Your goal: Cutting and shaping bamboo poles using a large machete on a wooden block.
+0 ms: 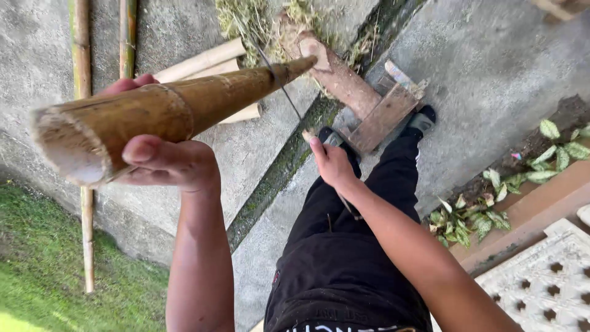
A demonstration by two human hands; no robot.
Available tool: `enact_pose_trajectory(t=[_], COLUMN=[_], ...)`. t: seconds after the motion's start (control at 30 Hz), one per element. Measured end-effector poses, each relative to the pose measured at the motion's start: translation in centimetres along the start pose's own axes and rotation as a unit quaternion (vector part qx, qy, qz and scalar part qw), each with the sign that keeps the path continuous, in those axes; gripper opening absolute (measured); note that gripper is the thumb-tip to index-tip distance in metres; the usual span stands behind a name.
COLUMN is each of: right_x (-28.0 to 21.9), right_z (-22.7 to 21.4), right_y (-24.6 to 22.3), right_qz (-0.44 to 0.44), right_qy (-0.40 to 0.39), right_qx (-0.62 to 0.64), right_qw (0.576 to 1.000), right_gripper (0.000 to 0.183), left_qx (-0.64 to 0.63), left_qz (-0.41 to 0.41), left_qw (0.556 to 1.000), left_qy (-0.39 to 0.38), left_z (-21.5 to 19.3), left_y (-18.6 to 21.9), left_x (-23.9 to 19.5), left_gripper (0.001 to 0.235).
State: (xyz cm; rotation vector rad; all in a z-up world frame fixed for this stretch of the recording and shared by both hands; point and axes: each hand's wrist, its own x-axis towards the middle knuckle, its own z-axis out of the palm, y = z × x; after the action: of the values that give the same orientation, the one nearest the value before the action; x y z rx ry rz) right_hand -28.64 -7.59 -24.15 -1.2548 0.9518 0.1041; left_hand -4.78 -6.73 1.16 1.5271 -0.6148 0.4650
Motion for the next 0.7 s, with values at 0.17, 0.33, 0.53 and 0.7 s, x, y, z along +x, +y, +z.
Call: enact_pose_trajectory(t=[0.17,0.33,0.53,0.7], right_x=[3.3,3.3,2.9,4.2], right_z=[-0.8,-0.3,-0.3,0.9], right_y=[1.7,1.3,2.4,6.0], right_qz=[-0.001,-0.023,-0.002,-0.035], right_qy=[0.074,0.038,0.067,0.073], right_qx=[-0.152,-0.132,-0.157,-0.199], right_qw=[0.986,0.990,0.985,0.977], right_gripper=[0.081,0.088,0.086,0.091], left_qx=[0.002,0.022,0.126,0.158], left_qz=[0.001,-0.011,0.022,0.067], left_qw=[1.000,1.000,0.990,0.985], left_qy=[-0.003,0.013,0.057,0.008], left_z=[0.5,-0.2,-0.2,-1.5], left_y=[0.8,0.5,1.0,1.6], left_x=[0.2,-0.1,1.4,1.3], left_gripper=[0.077,0.078,0.076,0.073])
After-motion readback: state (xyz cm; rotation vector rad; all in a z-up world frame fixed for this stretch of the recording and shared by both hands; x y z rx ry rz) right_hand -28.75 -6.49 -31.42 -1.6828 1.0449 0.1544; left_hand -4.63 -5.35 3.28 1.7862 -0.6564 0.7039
